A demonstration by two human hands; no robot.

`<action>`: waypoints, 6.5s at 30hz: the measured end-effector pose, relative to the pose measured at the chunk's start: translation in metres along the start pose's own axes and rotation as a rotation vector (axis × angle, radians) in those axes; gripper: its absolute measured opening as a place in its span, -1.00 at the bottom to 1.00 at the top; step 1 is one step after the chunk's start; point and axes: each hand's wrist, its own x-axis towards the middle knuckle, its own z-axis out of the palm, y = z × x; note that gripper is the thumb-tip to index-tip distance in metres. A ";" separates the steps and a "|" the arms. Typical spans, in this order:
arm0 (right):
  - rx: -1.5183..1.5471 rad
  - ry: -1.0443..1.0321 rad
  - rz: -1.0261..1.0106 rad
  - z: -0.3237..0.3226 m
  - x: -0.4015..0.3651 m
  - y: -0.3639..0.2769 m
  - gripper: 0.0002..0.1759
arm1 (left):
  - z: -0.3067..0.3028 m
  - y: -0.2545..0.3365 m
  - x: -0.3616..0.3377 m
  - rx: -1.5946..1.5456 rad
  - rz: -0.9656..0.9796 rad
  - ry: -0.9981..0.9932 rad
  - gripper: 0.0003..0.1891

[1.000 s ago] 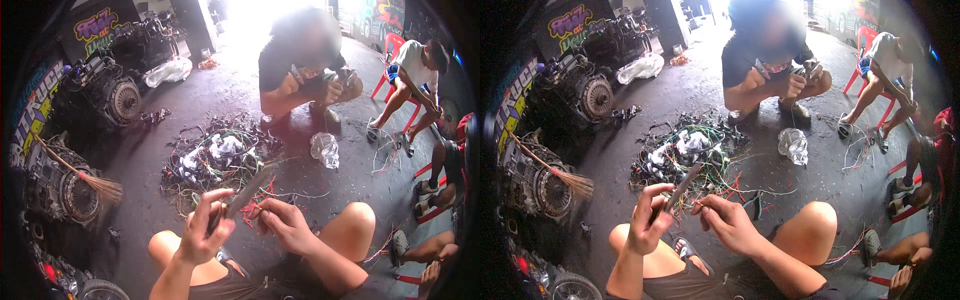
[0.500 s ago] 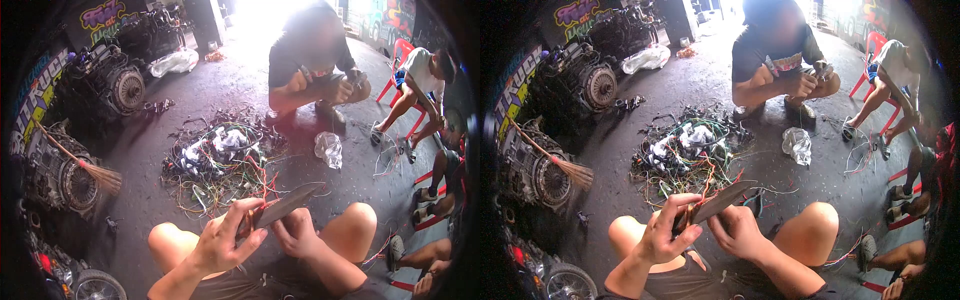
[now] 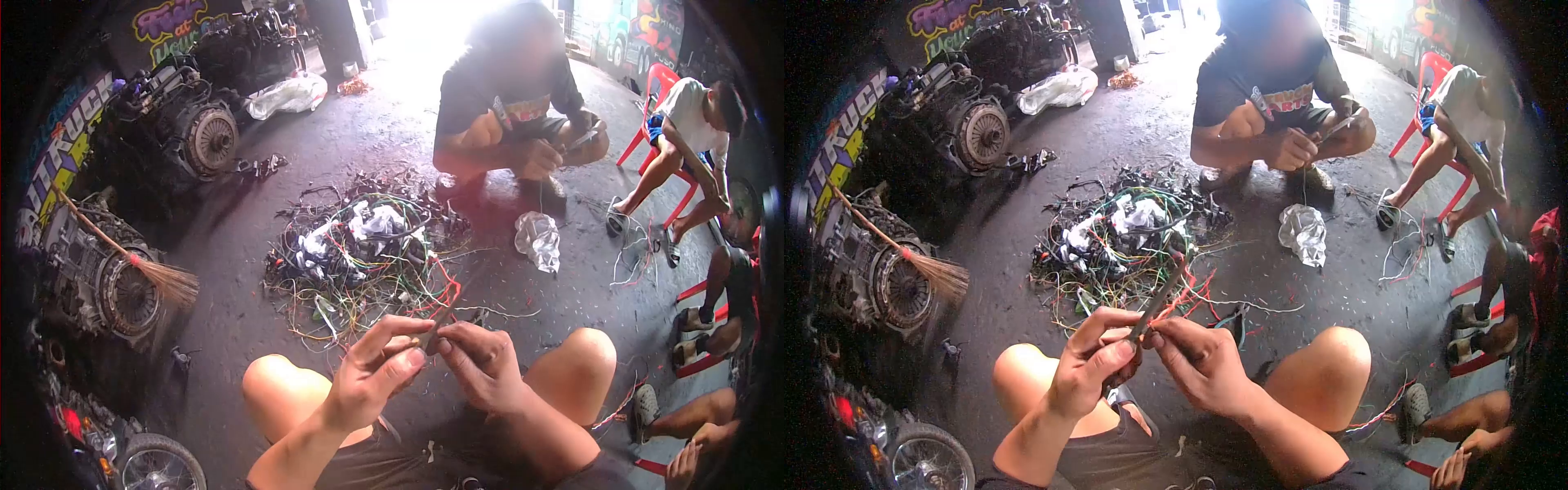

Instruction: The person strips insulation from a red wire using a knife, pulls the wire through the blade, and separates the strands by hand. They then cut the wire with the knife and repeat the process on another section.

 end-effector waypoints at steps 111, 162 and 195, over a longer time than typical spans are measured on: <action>1.021 -0.171 0.576 0.013 0.010 0.011 -0.80 | -0.007 -0.023 0.016 -0.114 0.186 0.297 -0.93; 0.512 0.237 0.306 -0.002 0.005 0.011 -0.77 | 0.003 -0.017 0.033 0.177 0.076 0.210 -0.78; -0.174 0.189 -0.012 0.016 -0.015 0.017 -0.78 | -0.009 -0.020 0.033 0.743 0.158 0.136 -0.92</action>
